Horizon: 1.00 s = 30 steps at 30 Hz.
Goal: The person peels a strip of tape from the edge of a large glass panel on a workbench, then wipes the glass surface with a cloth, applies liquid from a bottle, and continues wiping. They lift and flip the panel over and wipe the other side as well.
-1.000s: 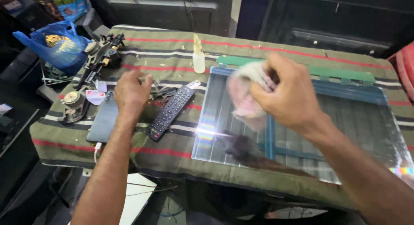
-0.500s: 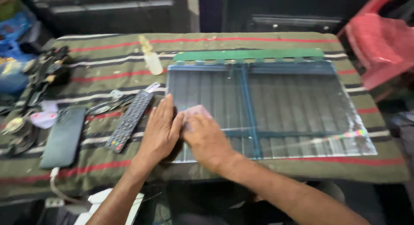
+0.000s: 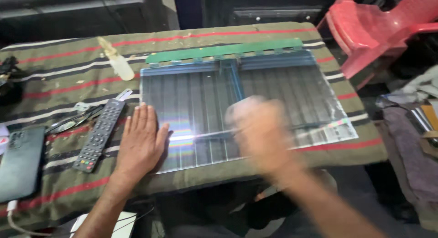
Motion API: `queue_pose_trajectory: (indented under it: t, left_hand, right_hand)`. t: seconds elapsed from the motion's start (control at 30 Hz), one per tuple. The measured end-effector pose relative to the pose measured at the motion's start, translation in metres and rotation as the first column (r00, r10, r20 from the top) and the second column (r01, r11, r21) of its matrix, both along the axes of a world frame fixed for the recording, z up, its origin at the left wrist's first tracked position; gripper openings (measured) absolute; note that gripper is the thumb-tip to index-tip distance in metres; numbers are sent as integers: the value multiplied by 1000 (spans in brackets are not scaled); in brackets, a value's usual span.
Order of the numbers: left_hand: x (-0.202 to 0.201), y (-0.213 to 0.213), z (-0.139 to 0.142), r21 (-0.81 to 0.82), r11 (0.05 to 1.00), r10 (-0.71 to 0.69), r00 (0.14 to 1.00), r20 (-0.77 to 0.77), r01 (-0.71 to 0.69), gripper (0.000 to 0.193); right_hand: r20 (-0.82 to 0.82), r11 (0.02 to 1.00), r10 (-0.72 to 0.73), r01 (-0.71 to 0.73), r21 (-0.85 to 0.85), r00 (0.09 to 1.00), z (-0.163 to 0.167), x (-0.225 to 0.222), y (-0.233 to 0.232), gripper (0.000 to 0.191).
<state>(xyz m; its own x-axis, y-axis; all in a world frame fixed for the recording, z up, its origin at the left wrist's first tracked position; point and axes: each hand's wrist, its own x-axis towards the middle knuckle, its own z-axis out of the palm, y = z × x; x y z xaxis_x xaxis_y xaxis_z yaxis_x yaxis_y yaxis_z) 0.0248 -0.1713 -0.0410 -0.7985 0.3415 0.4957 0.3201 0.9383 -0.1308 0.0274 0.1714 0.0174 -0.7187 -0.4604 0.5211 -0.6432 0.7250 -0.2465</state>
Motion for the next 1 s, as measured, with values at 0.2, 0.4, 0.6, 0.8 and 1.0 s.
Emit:
queue_pose_trajectory:
  t: [0.2,0.4,0.6,0.8,1.0]
  left_hand:
    - [-1,1,-3,81,997,3,998,58,-8,66]
    - [-4,5,-3,110,992,49,994,94,-59,71]
    - [-1,5,0,117,992,27,995,100,-39,70]
    - [-4,5,2,108,991,63,990,124,-77,67]
    - [-4,6,1,119,990,65,989,131,-81,69]
  right_hand:
    - [106,980,77,-56,-193,991,-32,9,-13,18]
    - [114,495,-866,805,328,487,55,-17,201,16]
    - [110,934,-343,351,-62,933,11,-64,49,23]
    - [29,953,111,-98,-286,993,-47,-98,-162,22]
    - [129,933,-220,247,-260,967,-39,-157,-22,22]
